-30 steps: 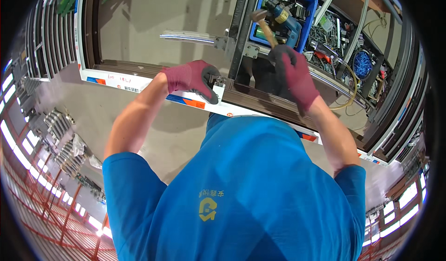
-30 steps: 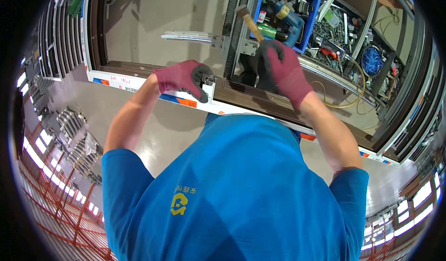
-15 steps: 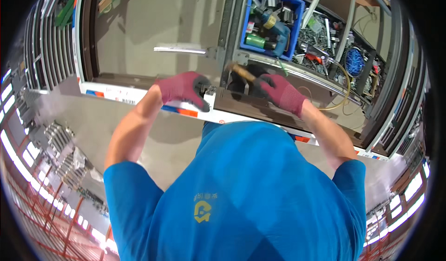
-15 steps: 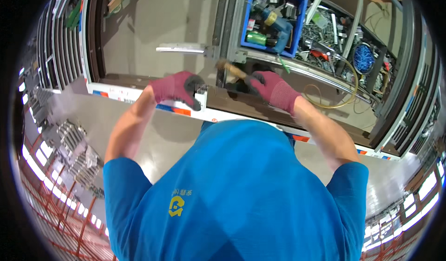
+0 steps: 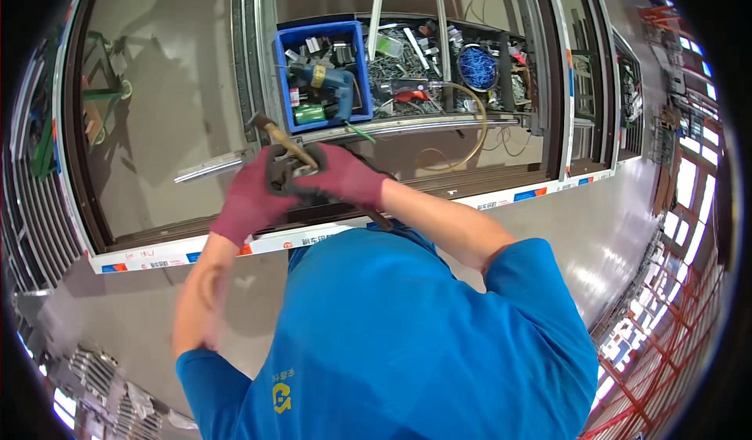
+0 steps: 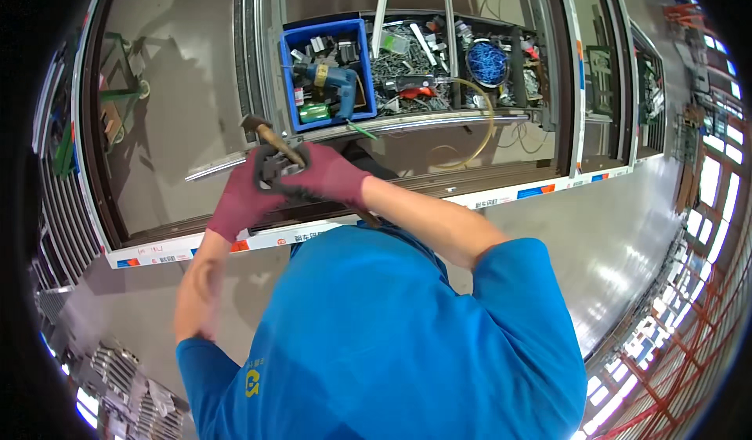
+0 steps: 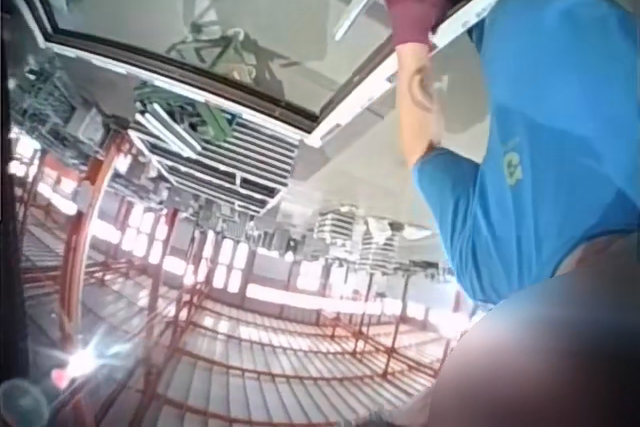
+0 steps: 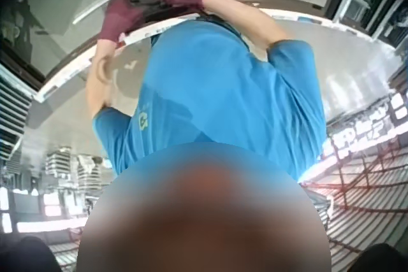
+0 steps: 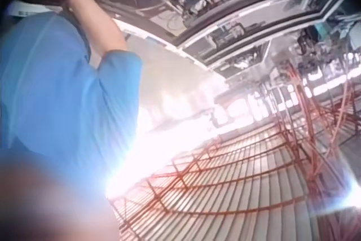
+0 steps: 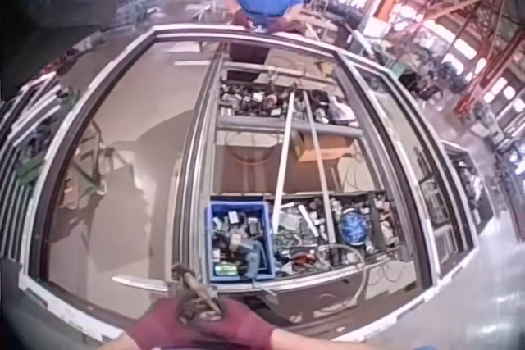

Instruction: Assemble metal frame segments using a power drill and screws.

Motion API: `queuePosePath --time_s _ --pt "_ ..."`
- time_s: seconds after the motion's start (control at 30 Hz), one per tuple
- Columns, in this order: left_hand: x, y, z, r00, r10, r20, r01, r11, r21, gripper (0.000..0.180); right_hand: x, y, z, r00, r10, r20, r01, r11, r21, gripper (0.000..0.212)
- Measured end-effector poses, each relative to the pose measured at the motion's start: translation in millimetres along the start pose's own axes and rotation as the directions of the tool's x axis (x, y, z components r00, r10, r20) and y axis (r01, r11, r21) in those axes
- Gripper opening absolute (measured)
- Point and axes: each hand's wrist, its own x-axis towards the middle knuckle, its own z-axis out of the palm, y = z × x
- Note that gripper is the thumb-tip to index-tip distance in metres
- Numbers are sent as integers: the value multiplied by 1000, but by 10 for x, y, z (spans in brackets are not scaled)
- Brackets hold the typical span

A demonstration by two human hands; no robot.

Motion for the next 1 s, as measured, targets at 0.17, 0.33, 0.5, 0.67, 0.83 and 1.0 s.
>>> queuePosePath --time_s 0.17,0.33,0.5,0.67,0.83,1.0 --pt "132 590 442 986 166 13 -157 953 -258 86 -489 291 -999 971 233 -53 -181 864 470 39" --pt "-52 443 415 992 20 -124 -13 998 57 74 -490 1038 -2543 842 393 -370 -187 855 484 29" --pt "-634 -249 307 829 5 -559 287 854 434 47 225 2266 -4218 669 414 -618 -204 901 384 34" --pt "-676 -493 468 731 -115 -673 409 863 297 33 921 3242 -5157 595 335 -731 -580 808 -102 64" --pt "-764 -667 461 716 -214 -665 451 869 205 33 1001 3365 -5357 591 270 -760 -661 703 -263 69" --pt "-653 -671 425 723 -189 -664 429 877 217 32 940 3529 -5169 464 442 -768 -859 434 -270 83"
